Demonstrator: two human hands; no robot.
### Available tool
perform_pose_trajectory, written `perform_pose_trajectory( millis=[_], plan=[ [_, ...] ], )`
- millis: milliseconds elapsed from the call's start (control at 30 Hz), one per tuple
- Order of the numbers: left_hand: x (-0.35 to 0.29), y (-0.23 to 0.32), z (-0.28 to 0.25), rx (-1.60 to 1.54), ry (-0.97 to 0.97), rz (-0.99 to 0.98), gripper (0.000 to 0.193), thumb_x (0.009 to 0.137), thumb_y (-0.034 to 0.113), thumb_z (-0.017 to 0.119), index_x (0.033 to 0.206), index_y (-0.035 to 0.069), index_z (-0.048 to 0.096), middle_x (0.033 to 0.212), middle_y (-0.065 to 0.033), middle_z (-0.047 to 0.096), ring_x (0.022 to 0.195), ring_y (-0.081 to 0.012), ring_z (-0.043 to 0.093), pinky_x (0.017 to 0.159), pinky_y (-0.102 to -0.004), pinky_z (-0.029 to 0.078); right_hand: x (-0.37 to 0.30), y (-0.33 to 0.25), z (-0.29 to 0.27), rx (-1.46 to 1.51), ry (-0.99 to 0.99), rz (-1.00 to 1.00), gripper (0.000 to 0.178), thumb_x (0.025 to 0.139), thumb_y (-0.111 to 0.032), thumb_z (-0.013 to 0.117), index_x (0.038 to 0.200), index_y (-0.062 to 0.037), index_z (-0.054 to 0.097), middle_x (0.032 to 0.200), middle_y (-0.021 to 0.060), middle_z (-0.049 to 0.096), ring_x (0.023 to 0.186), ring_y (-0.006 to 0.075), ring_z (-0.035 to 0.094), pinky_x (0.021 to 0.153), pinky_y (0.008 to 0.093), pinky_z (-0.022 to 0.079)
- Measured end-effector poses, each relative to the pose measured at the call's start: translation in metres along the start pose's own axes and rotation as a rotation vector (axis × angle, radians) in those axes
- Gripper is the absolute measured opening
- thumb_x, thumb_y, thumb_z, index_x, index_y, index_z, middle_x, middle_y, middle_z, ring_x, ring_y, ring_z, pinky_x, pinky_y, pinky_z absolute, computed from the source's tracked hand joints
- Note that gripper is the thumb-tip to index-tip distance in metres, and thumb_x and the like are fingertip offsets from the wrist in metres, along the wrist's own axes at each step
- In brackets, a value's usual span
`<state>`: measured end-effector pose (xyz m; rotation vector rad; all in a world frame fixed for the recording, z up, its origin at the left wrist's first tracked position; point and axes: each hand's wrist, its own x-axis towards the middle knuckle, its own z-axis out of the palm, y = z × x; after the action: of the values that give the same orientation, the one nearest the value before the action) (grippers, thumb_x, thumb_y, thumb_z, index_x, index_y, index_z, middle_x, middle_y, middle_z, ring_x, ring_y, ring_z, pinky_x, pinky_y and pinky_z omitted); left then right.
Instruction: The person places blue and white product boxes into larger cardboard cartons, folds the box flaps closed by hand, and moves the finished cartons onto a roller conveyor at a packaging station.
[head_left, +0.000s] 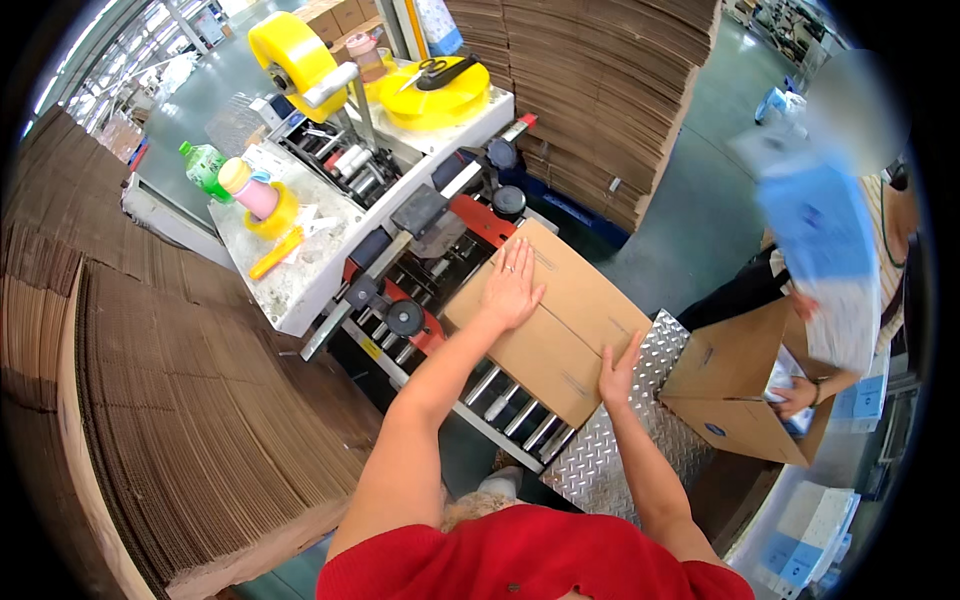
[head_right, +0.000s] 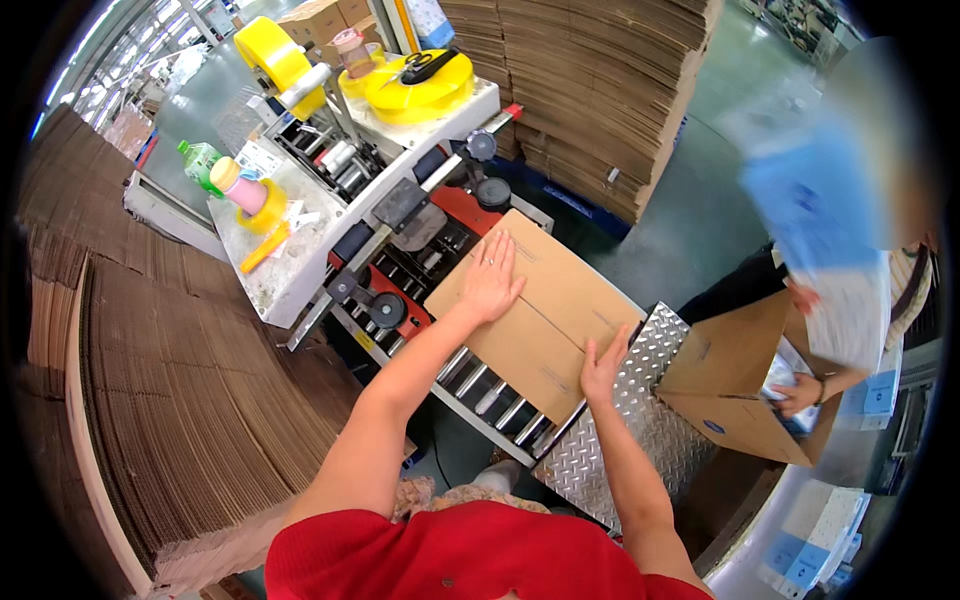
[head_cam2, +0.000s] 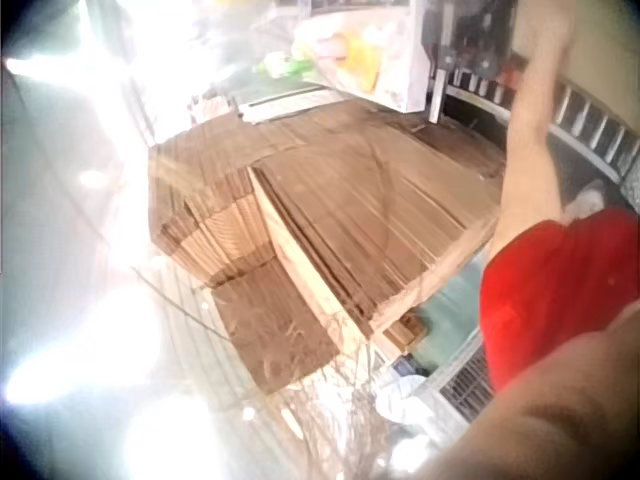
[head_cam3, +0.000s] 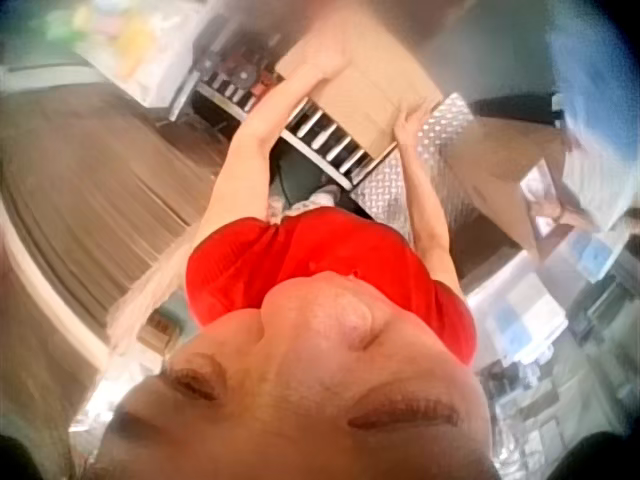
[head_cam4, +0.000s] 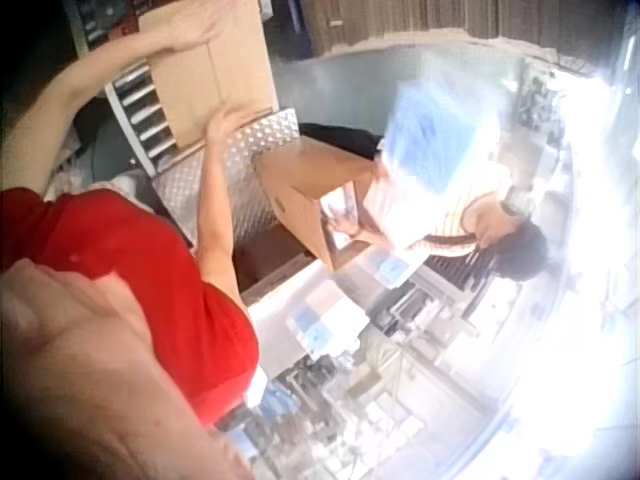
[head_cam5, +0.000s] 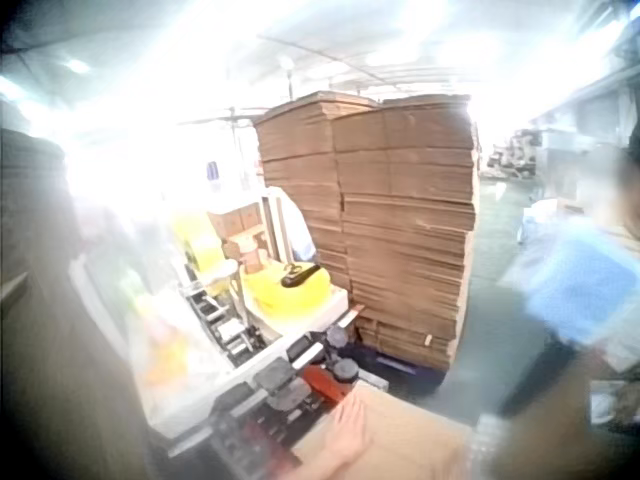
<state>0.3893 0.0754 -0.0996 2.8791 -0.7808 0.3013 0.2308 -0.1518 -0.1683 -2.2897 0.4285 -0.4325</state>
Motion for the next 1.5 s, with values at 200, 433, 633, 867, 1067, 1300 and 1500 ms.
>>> perform_pose_trajectory(
  millis=[200, 433, 633, 867, 1067, 1300, 1500],
  plan=[
    [-0.008, -0.014, -0.012, -0.087, -0.067, -0.056, 0.072, 0.092, 0.042, 0.04, 0.142, -0.007, 0.021, 0.152, -0.0205, 0.018, 0.142, -0.0295, 0.014, 0.116, -0.0415, 0.01, 0.015, -0.066, 0.051, 0.096, 0.019, 0.01, 0.072, 0.092, -0.019, 0.055, 0.145, 0.0012, 0.01, 0.142, 0.0356, 0.015, 0.132, 0.0476, 0.022, 0.108, 0.0458, 0.025],
    [-0.029, -0.009, -0.008, -0.158, -0.128, -0.193, 0.071, 0.091, 0.038, 0.045, 0.143, -0.005, 0.022, 0.153, -0.019, 0.016, 0.142, -0.0313, 0.013, 0.116, -0.0417, 0.01, 0.051, -0.111, 0.112, 0.198, -0.173, 0.026, 0.065, 0.092, -0.015, 0.05, 0.144, 0.0022, 0.015, 0.146, 0.0282, 0.018, 0.137, 0.039, 0.019, 0.11, 0.0416, 0.022],
    [-0.103, 0.019, -0.16, -0.255, 0.482, -0.152, 0.049, 0.075, 0.015, 0.07, 0.118, -0.001, 0.054, 0.13, -0.0185, 0.045, 0.131, -0.0379, 0.031, 0.107, -0.0465, 0.027, 0.045, -0.071, 0.03, 0.458, -0.301, -0.157, 0.036, 0.093, -0.019, 0.053, 0.125, -0.0012, 0.05, 0.125, 0.0162, 0.048, 0.114, 0.0261, 0.048, 0.098, 0.0346, 0.038],
    [-0.355, 0.052, -0.425, 0.871, 1.161, -0.458, 0.027, 0.074, 0.016, 0.076, 0.095, 0.008, 0.06, 0.099, -0.0066, 0.054, 0.096, -0.0252, 0.047, 0.083, -0.0402, 0.035, -0.045, 0.035, -0.075, 0.674, -0.685, 0.313, 0.014, 0.09, -0.017, 0.06, 0.1, -0.0075, 0.06, 0.075, 0.0002, 0.056, 0.06, 0.0071, 0.052, 0.053, 0.0187, 0.042],
    [-0.444, 0.048, -0.5, 0.599, 0.676, -0.905, 0.055, 0.062, 0.041, 0.082, 0.088, 0.002, 0.054, 0.087, -0.0099, 0.053, 0.084, -0.0294, 0.05, 0.073, -0.0398, 0.042, -0.063, 0.072, -0.134, 0.637, -0.538, 0.397, 0.016, 0.091, -0.02, 0.059, 0.094, -0.0048, 0.062, 0.068, -0.0005, 0.057, 0.056, 0.0059, 0.051, 0.047, 0.0187, 0.04],
    [-0.451, 0.051, -0.484, 0.617, 0.863, -0.673, 0.044, 0.064, 0.029, 0.082, 0.069, 0.004, 0.046, 0.069, -0.0075, 0.048, 0.069, -0.0274, 0.047, 0.062, -0.0389, 0.039, -0.072, -0.016, -0.198, 0.759, -0.65, 0.095, 0.021, 0.091, -0.017, 0.057, 0.105, -0.0016, 0.06, 0.081, 0.0023, 0.06, 0.067, 0.0082, 0.056, 0.058, 0.0205, 0.043],
    [-0.42, 0.118, -0.494, 0.809, 1.003, -0.312, 0.039, 0.072, 0.026, 0.078, 0.068, 0.006, 0.045, 0.065, -0.0074, 0.044, 0.057, -0.0266, 0.045, 0.05, -0.0373, 0.037, -0.053, -0.01, -0.274, 0.663, -0.493, -0.198, 0.017, 0.088, -0.01, 0.058, 0.103, -0.0003, 0.06, 0.08, 0.0012, 0.061, 0.07, 0.007, 0.055, 0.064, 0.022, 0.045]
  ],
)
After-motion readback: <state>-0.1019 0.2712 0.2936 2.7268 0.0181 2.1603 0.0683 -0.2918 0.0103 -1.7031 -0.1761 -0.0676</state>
